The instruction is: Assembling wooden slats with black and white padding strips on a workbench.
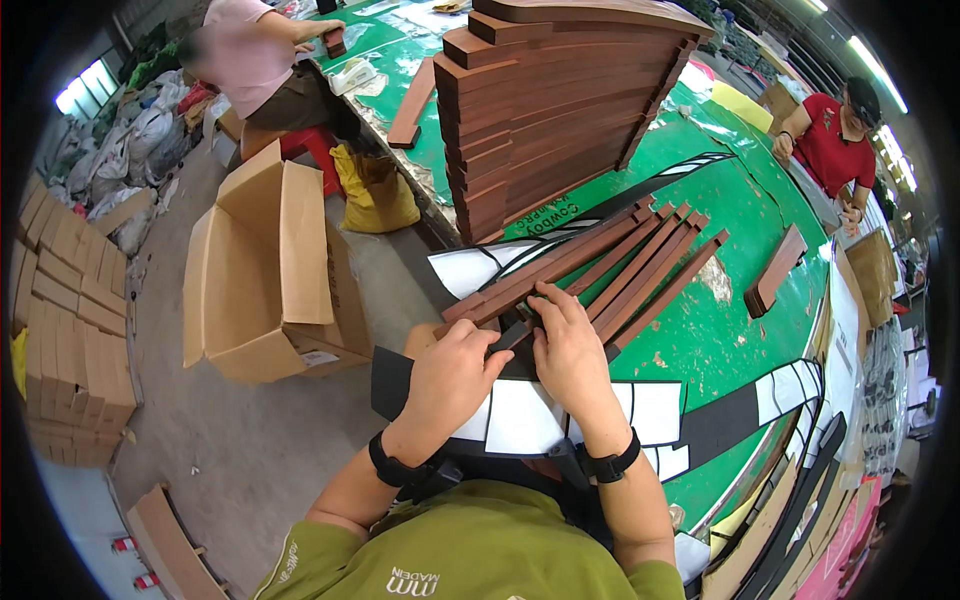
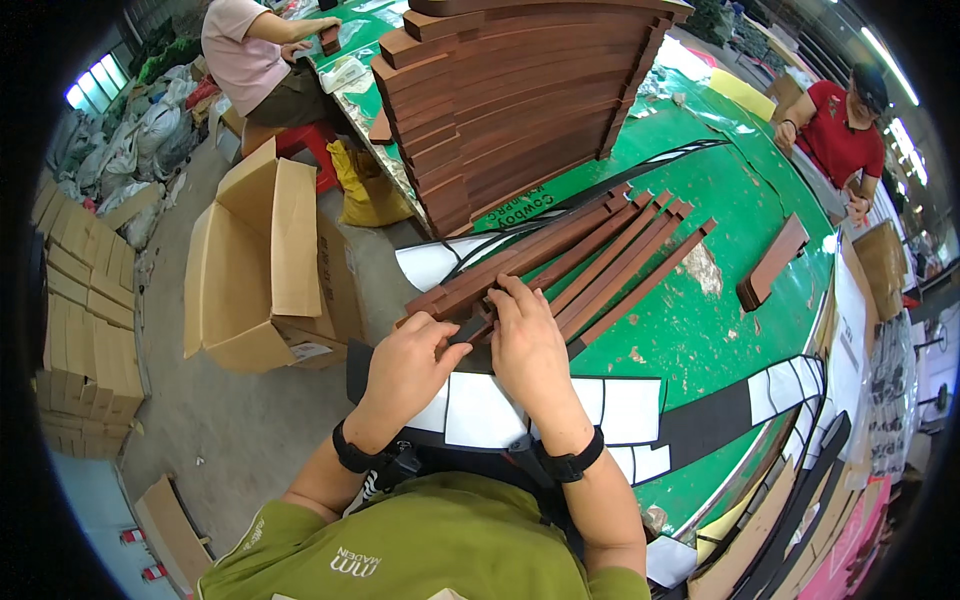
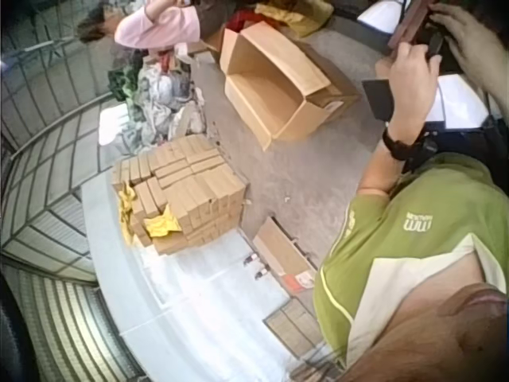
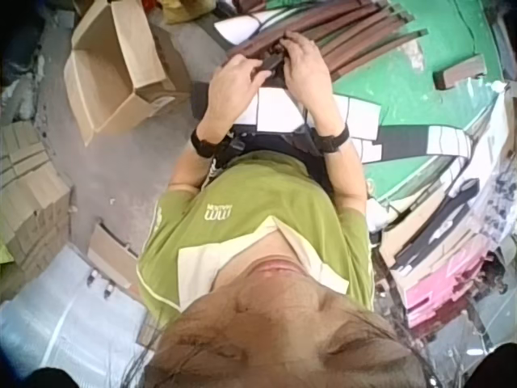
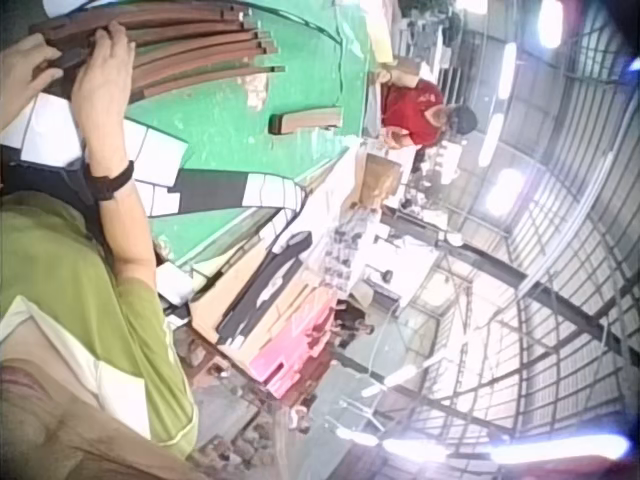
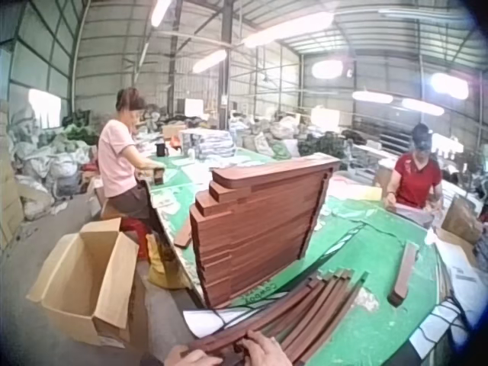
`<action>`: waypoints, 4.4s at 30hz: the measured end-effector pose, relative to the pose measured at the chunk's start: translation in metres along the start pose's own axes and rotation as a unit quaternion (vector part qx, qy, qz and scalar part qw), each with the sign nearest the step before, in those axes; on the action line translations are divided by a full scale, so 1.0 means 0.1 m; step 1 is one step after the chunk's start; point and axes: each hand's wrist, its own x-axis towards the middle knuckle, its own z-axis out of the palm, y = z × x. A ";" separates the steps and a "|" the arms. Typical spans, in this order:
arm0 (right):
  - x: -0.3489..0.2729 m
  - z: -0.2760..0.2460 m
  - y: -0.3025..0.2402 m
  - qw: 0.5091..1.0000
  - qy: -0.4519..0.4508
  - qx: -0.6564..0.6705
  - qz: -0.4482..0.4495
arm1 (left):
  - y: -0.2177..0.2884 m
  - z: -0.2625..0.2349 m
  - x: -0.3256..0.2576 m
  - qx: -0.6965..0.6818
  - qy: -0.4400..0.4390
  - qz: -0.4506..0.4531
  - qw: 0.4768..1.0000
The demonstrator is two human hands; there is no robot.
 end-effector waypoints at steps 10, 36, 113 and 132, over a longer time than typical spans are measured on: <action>0.01 0.02 0.00 1.000 0.013 -0.021 -0.016 | 0.07 -0.06 0.04 0.009 -0.027 -0.007 1.000; -0.06 -0.03 -0.03 0.999 -0.014 -0.010 -0.035 | 0.01 0.08 -0.08 -0.012 0.028 -0.018 0.999; -0.15 -0.13 -0.74 0.989 -0.125 0.059 -0.059 | -0.38 -0.20 -0.54 -0.124 0.149 0.136 0.971; 0.04 0.13 -0.53 0.939 -0.143 0.276 0.150 | -0.55 -0.28 -0.41 -0.084 0.131 0.051 0.986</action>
